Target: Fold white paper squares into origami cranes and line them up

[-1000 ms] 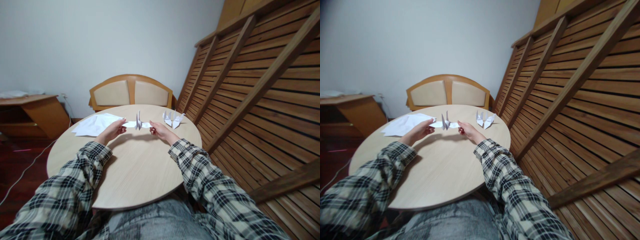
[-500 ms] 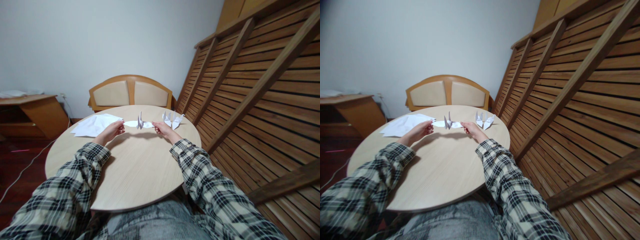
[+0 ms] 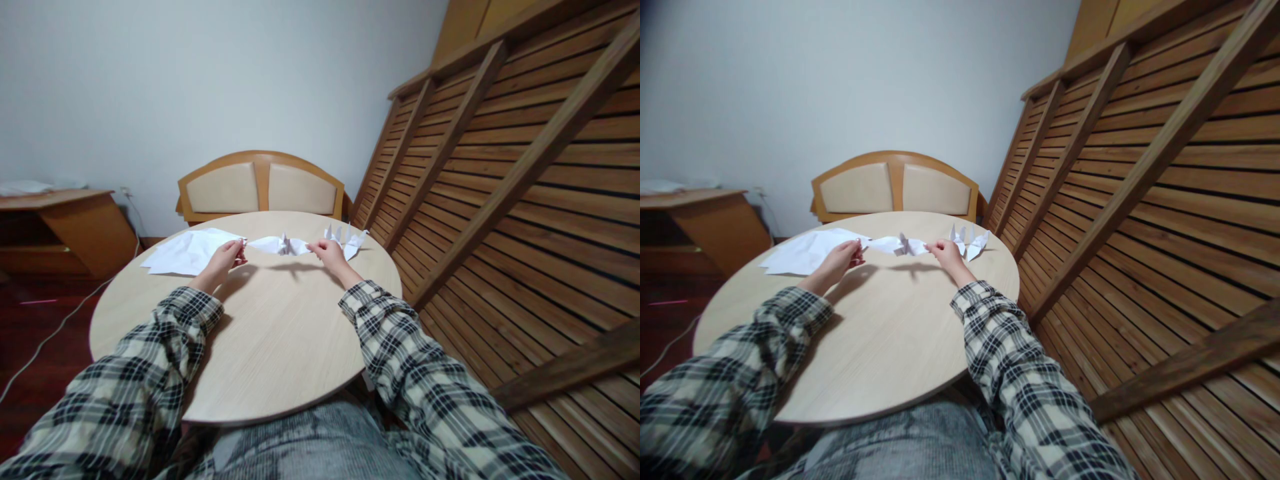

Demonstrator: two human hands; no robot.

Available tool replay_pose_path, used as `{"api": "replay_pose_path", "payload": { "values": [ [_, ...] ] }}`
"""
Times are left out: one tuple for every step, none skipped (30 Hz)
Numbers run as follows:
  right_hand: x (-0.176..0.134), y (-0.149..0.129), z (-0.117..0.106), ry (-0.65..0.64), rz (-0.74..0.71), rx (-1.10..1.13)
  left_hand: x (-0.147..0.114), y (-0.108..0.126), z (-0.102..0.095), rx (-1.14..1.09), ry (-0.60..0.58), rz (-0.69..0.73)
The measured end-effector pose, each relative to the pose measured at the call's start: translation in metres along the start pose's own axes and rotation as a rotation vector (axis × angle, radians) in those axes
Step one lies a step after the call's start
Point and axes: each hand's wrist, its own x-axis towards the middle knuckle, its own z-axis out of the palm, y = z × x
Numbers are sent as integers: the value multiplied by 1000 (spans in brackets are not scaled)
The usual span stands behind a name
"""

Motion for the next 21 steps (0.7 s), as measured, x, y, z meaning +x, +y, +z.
{"api": "replay_pose_path", "payload": {
  "values": [
    [2,2,-3,46,3,-32,0,0,0,-3,32,-9],
    [4,5,-6,94,16,-74,0,0,-1,1,63,-17],
    [7,9,-11,130,43,-120,-1,0,-1,13,86,-21],
    [8,13,-15,175,75,-172,-1,0,-2,31,99,-17],
    [9,17,-20,216,118,-230,-1,-1,-2,52,99,-8],
    [10,21,-25,257,178,-286,-1,-1,-3,69,90,6],
    [10,25,-29,282,241,-340,-1,-1,-2,77,78,22],
    [10,28,-32,283,301,-381,-1,-2,-2,75,64,36],
    [9,30,-35,296,356,-426,-1,-2,-1,67,49,50],
    [8,32,-37,301,399,-475,-1,-2,0,58,34,61],
    [7,32,-38,290,429,-527,-1,-2,1,50,25,70],
    [7,32,-38,273,450,-576,-1,-2,2,47,21,79],
    [6,32,-37,254,456,-623,-1,-3,3,47,20,88],
    [5,32,-36,235,451,-668,-1,-3,3,51,21,98],
    [5,32,-34,220,438,-707,-1,-3,4,54,23,108],
    [4,32,-32,208,421,-743,-1,-3,4,54,26,118],
    [4,32,-31,200,405,-774,-1,-2,4,53,30,123],
    [5,33,-29,193,392,-800,-1,-2,3,52,34,124],
    [5,34,-28,186,385,-818,-1,-2,3,54,38,123],
    [5,35,-27,181,381,-833,-1,-1,3,56,43,121],
    [5,36,-27,180,376,-845,-1,-1,3,61,46,121]
  ]
}}
